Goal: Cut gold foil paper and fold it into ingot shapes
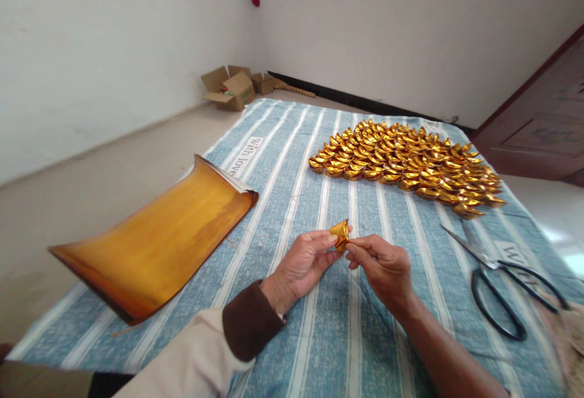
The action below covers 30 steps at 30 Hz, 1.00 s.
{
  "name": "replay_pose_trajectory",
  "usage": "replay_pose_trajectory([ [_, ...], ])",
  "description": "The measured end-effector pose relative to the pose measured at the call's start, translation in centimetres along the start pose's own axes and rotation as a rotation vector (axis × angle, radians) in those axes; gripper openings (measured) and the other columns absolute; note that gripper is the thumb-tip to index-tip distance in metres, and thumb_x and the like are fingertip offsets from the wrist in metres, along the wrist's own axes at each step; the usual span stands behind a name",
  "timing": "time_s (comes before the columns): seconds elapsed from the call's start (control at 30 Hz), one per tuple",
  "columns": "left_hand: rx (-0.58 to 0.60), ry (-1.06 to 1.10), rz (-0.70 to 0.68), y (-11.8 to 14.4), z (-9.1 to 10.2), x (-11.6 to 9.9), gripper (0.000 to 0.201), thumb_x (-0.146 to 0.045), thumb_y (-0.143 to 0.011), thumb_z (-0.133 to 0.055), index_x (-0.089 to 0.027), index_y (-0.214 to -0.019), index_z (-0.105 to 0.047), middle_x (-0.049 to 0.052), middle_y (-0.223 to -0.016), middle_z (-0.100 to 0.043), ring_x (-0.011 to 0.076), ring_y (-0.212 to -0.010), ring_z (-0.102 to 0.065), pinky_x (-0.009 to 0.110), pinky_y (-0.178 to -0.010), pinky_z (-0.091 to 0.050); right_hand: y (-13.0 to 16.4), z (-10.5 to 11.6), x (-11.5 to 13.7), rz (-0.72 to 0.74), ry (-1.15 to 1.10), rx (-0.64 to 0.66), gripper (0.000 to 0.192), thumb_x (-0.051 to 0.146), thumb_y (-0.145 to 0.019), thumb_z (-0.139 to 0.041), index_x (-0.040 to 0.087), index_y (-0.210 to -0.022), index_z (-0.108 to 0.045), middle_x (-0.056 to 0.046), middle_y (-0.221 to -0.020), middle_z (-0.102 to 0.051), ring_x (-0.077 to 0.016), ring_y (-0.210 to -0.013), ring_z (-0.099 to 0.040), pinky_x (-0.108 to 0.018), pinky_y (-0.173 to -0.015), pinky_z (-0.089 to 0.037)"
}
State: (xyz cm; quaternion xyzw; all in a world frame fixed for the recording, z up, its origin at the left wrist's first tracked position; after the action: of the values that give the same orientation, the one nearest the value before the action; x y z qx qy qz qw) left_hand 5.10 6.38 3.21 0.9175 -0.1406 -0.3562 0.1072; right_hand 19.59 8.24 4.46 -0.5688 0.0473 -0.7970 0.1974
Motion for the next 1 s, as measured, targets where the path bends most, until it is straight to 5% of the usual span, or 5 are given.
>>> replay_pose_trajectory([
  [0.47,-0.001,-0.109,-0.055,0.0,-0.1,-0.1,0.016,-0.022,-0.069,-0.078,-0.010,-0.079,-0.074,0.013,-0.100,-0.071,0.0202,-0.094,-0.063,0.030,-0.087,-0.046,-0.4,0.2,-0.2,-0.038,-0.015,0.018,0.015,0.031,-0.083,-0.062,0.021,-0.073,-0.068,0.002,-0.059,-0.067,-0.0122,-0.049,-0.064,-0.022,-0.050,-0.051],
  [0.6,-0.049,-0.369,-0.199,0.1,0.0,-0.6,0.016,-0.025,-0.077,-0.069,-0.012,-0.085,-0.076,0.011,-0.094,-0.071,0.0221,-0.092,-0.063,0.035,-0.090,-0.044,-0.6,0.1,-0.4,-0.086,-0.062,-0.009,0.011,0.030,-0.080,-0.065,0.021,-0.083,-0.069,0.003,-0.058,-0.067,-0.0128,-0.048,-0.064,-0.023,-0.050,-0.052],
  [0.83,-0.110,-1.156,-0.741,0.9,-0.3,-1.9,0.021,-0.021,-0.085,-0.063,-0.024,-0.102,-0.075,0.008,-0.113,-0.068,0.0265,-0.115,-0.052,0.042,-0.105,-0.033,-0.4,-0.1,-0.5,-0.337,-0.319,0.000,0.031,0.043,-0.075,-0.069,0.016,-0.090,-0.069,0.003,-0.052,-0.063,-0.0105,-0.037,-0.055,-0.022,-0.040,-0.046],
  [1.0,-0.012,-1.201,-0.748,1.1,-0.5,-1.6,0.022,-0.021,-0.087,-0.061,-0.026,-0.104,-0.074,0.008,-0.120,-0.066,0.0282,-0.123,-0.047,0.044,-0.110,-0.028,-0.4,-0.1,-0.4,-0.444,-0.480,0.039,0.037,0.050,-0.078,-0.066,0.014,-0.086,-0.069,0.001,-0.055,-0.063,-0.0097,-0.039,-0.056,-0.020,-0.038,-0.044],
])
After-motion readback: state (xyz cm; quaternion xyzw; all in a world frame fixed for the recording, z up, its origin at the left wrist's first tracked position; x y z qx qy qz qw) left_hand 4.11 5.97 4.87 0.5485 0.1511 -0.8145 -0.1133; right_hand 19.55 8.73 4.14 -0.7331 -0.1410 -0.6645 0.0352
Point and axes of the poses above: each hand's wrist, its own y-axis away from the middle knuckle, its own z-axis out of the back of the hand, x = y × z, the point moved 2 cm from there along -y, towards the middle knuckle
